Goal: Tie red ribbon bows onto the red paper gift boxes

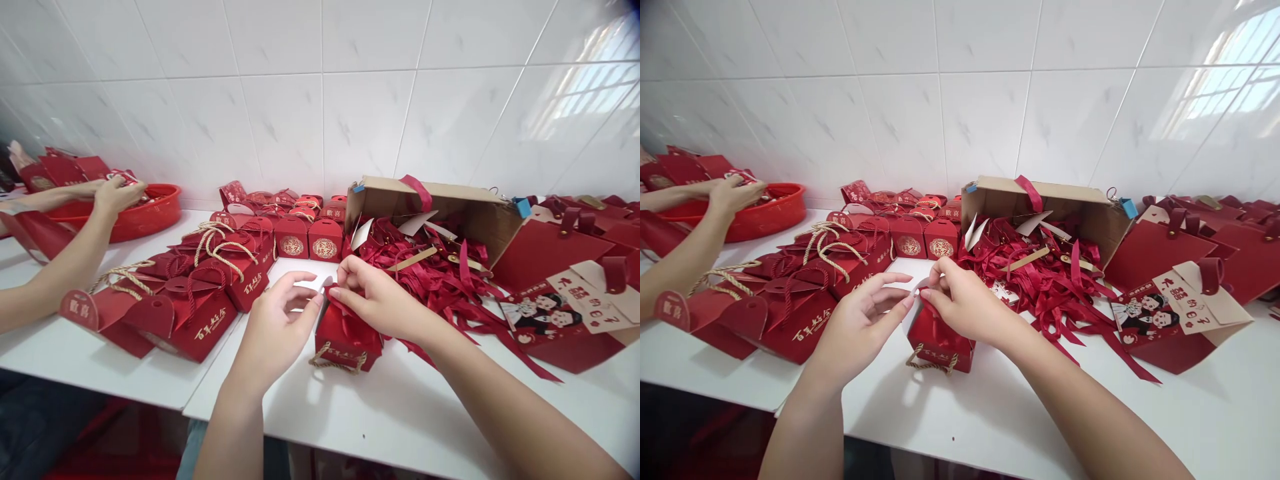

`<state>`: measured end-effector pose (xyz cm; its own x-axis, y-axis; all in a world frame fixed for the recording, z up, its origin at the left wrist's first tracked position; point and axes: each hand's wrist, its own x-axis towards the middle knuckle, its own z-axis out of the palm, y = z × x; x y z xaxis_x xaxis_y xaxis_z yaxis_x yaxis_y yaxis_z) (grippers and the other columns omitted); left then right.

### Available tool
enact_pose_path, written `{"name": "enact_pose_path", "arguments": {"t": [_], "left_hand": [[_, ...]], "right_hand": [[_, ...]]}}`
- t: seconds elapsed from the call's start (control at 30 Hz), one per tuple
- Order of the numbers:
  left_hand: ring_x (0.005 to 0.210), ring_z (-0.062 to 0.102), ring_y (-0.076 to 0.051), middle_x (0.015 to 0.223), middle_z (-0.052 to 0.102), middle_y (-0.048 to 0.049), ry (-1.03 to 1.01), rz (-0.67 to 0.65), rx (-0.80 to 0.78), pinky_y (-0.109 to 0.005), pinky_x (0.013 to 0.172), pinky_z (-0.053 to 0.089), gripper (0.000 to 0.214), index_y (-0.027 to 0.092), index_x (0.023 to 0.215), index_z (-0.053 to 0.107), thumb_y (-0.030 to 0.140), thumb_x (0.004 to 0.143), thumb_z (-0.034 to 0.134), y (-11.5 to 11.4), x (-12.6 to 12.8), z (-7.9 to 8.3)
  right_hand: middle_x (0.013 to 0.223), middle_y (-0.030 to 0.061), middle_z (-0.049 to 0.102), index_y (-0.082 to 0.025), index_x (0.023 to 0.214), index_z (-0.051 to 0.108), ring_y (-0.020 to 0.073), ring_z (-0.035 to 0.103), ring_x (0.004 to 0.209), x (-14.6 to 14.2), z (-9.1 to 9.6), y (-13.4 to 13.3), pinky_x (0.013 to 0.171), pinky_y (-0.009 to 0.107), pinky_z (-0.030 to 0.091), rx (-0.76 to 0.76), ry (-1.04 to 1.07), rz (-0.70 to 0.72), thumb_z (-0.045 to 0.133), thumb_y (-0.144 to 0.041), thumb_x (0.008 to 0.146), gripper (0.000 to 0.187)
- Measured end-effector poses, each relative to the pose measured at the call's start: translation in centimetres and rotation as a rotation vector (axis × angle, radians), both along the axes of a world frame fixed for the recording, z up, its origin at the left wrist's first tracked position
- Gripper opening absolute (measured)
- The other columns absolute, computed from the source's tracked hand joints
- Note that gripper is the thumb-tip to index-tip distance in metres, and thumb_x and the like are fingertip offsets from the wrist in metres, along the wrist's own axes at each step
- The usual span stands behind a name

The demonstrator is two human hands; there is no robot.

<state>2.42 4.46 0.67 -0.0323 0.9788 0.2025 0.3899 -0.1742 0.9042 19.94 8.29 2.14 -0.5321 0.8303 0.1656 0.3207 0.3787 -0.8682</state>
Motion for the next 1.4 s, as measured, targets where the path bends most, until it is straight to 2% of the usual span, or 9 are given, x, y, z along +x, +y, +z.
{"name": "enact_pose_path", "arguments": {"t": [0.13,0.4,0.6,0.93,1.1,1.17,1.27,1.33,1.4], "left_hand": [[0.085,0.068,-0.019,0.091,0.072,-0.0048,-0.018,-0.011,-0.006,-0.029,0.073,0.053,0.029,0.021,0.105,0.057,0.037,0.081,0.063,0.0,0.1,0.1],[0.091,0.068,-0.02,0.103,0.069,-0.007,-0.009,0.013,0.002,-0.029,0.073,0.056,0.029,0.021,0.105,0.059,0.035,0.08,0.063,-0.1,0.1,0.2],[0.097,0.067,-0.023,0.108,0.069,-0.0084,-0.009,0.006,0.006,-0.03,0.073,0.057,0.029,0.021,0.105,0.06,0.035,0.08,0.064,-0.2,0.2,0.2],[0.075,0.066,-0.018,0.097,0.068,-0.0064,-0.021,-0.011,0.001,-0.026,0.053,0.055,0.028,0.021,0.106,0.059,0.039,0.084,0.058,-0.2,0.3,0.2],[0.074,0.066,-0.016,0.083,0.064,-0.0022,-0.072,-0.03,0.03,-0.021,0.05,0.052,0.025,0.02,0.104,0.055,0.028,0.082,0.062,0.7,0.5,-0.4],[0.067,0.066,-0.014,0.08,0.061,0.001,-0.212,0.041,0.085,-0.021,0.048,0.052,0.026,0.021,0.102,0.053,0.025,0.079,0.065,0.9,0.3,-0.3],[0.062,0.066,-0.01,0.082,0.058,0.0046,-0.541,0.282,0.306,-0.02,0.054,0.054,0.021,0.021,0.092,0.052,0.019,0.077,0.067,0.8,-0.6,0.5],[0.072,0.069,-0.009,0.08,0.057,0.0072,-0.704,0.453,0.473,-0.02,0.067,0.056,0.017,0.022,0.083,0.05,0.015,0.078,0.065,0.6,-1.6,1.1],[0.091,0.069,-0.012,0.085,0.058,0.0084,-0.736,0.522,0.548,-0.023,0.084,0.055,0.016,0.024,0.081,0.049,0.015,0.081,0.062,0.5,-2.4,1.4]], "right_hand": [[0.065,-0.0066,0.05,-0.022,0.083,0.04,0.0097,0.044,0.057,0.1,0.3,-0.1,0.056,0.024,0.034,-0.01,-0.053,0.046,0.05,-0.027,0.09,0.012],[0.064,-0.0074,0.046,-0.022,0.085,0.039,0.0086,0.039,0.055,0.2,0.3,-0.1,0.053,0.022,0.032,-0.124,0.076,0.135,0.046,-0.031,0.093,0.014],[0.063,-0.0077,0.046,-0.022,0.085,0.04,0.0097,0.041,0.056,0.1,0.2,-0.2,0.054,0.024,0.033,-0.029,-0.049,0.021,0.049,-0.03,0.091,0.012],[0.067,-0.0057,0.05,-0.022,0.083,0.039,0.0108,0.044,0.058,-0.2,-0.3,-0.2,0.057,0.024,0.034,0.054,-0.08,0.047,0.047,-0.025,0.09,0.011],[0.071,-0.0036,0.055,-0.022,0.086,0.042,0.012,0.049,0.062,-0.3,-0.3,-0.2,0.058,0.025,0.038,0.106,-0.107,0.052,0.046,-0.024,0.09,0.006],[0.076,-0.0011,0.058,-0.021,0.085,0.045,0.013,0.052,0.067,0.0,0.4,-0.2,0.06,0.025,0.039,0.196,-0.132,-0.005,0.048,-0.023,0.089,0.005],[0.085,0.002,0.062,-0.021,0.082,0.05,0.0149,0.056,0.074,1.7,1.9,-0.3,0.064,0.027,0.042,0.351,-0.196,-0.159,0.05,-0.022,0.088,0.006],[0.084,0.0026,0.063,-0.021,0.081,0.053,0.0161,0.057,0.074,3.4,2.9,-0.5,0.062,0.027,0.042,0.346,-0.302,-0.199,0.051,-0.025,0.088,0.008],[0.081,0.0035,0.065,-0.021,0.079,0.058,0.0177,0.058,0.07,5.1,3.4,-0.6,0.056,0.028,0.041,0.255,-0.466,-0.138,0.055,-0.03,0.085,0.01]]}}
